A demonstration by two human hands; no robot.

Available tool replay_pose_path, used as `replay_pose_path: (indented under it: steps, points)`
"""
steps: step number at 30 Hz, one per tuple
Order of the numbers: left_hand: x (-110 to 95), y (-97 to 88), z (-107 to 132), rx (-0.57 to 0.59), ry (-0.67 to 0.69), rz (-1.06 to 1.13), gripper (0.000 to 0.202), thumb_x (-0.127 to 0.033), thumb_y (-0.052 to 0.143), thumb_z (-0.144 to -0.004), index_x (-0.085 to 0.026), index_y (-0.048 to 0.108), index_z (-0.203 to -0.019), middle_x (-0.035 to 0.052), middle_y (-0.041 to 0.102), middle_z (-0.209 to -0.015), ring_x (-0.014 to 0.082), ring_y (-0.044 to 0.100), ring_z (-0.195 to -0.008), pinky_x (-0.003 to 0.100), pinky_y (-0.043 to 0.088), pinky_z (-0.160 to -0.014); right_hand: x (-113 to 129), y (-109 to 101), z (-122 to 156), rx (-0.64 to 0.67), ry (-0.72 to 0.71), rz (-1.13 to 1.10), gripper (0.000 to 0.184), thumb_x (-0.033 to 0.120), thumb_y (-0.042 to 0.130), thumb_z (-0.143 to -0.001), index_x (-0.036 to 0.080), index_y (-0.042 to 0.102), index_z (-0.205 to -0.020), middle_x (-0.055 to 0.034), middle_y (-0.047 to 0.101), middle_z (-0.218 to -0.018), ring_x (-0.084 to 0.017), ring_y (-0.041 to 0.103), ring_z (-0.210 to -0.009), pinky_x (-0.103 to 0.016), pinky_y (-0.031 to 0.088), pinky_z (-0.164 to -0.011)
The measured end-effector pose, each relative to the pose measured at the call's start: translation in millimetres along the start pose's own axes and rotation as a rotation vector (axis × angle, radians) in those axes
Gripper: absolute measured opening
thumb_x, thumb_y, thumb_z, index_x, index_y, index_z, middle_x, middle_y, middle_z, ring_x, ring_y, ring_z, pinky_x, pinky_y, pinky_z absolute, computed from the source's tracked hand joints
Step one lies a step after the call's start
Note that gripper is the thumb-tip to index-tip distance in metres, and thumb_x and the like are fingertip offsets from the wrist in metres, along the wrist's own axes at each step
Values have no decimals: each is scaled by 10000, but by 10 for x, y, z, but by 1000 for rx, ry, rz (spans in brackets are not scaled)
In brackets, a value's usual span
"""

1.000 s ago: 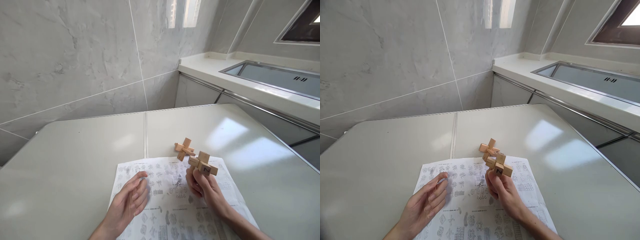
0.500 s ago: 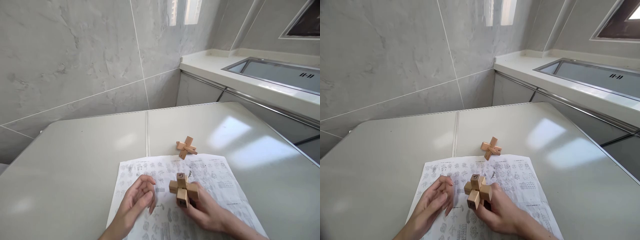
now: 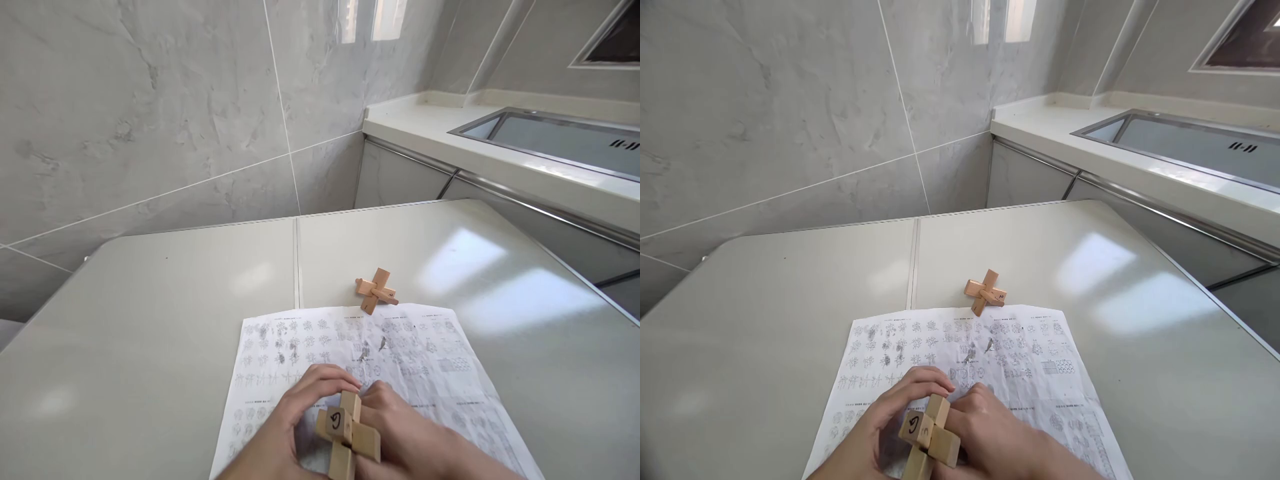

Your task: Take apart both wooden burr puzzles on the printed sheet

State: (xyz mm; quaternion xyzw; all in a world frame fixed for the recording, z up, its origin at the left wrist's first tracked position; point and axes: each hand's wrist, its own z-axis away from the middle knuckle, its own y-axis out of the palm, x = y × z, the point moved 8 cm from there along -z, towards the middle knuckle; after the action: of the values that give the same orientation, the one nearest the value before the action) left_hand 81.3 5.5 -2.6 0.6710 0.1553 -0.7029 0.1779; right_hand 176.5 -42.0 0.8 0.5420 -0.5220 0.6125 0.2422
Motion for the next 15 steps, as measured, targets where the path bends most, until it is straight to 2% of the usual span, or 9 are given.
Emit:
replay_pose_path:
  steps: [4, 6, 9, 12, 15]
  points:
    - [8, -42, 10, -24, -53, 105, 778, -532, 977, -659, -338, 659, -1343, 95, 642, -1297, 370, 627, -1247, 560, 449, -1136, -47, -74, 15, 51, 143, -187, 66, 251, 591, -908, 240, 532, -881, 66, 459, -693, -103, 381, -583, -246, 316, -581]
    - [19, -54, 20, -22, -69, 152, 792, -496, 990, -651, -342, 647, -1348, 94, 652, -1314, 375, 635, -1247, 537, 478, -1103, -42, -101, 14, 73, 166, -286, 146, 312, 567, -983, 229, 552, -863, 50, 479, -711, -112, 412, -612, -251, 342, -601]
    - [30, -67, 36, -24, -57, 176, 820, -459, 1006, -631, -332, 648, -1357, 103, 648, -1361, 401, 608, -1312, 549, 453, -1136, -47, -99, 3, 86, 165, -402, 251, 330, 555, -1027, 215, 539, -805, 42, 502, -713, -115, 434, -628, -251, 365, -610]
    - [57, -76, 57, -40, -46, 167, 841, -422, 1019, -614, -331, 645, -1362, 108, 622, -1417, 413, 587, -1351, 560, 445, -1152, -125, -88, 6, 32, 186, -434, 231, 283, 639, -990, 209, 561, -785, 47, 517, -714, -109, 428, -625, -241, 362, -595]
    - [85, -97, 78, -89, -48, 140, 807, -348, 1011, -640, -352, 631, -1352, 98, 590, -1464, 395, 588, -1353, 533, 490, -1113, -253, -120, 39, -90, 221, -417, 167, 266, 729, -937, 212, 617, -826, 45, 567, -727, -114, 456, -630, -239, 376, -595]
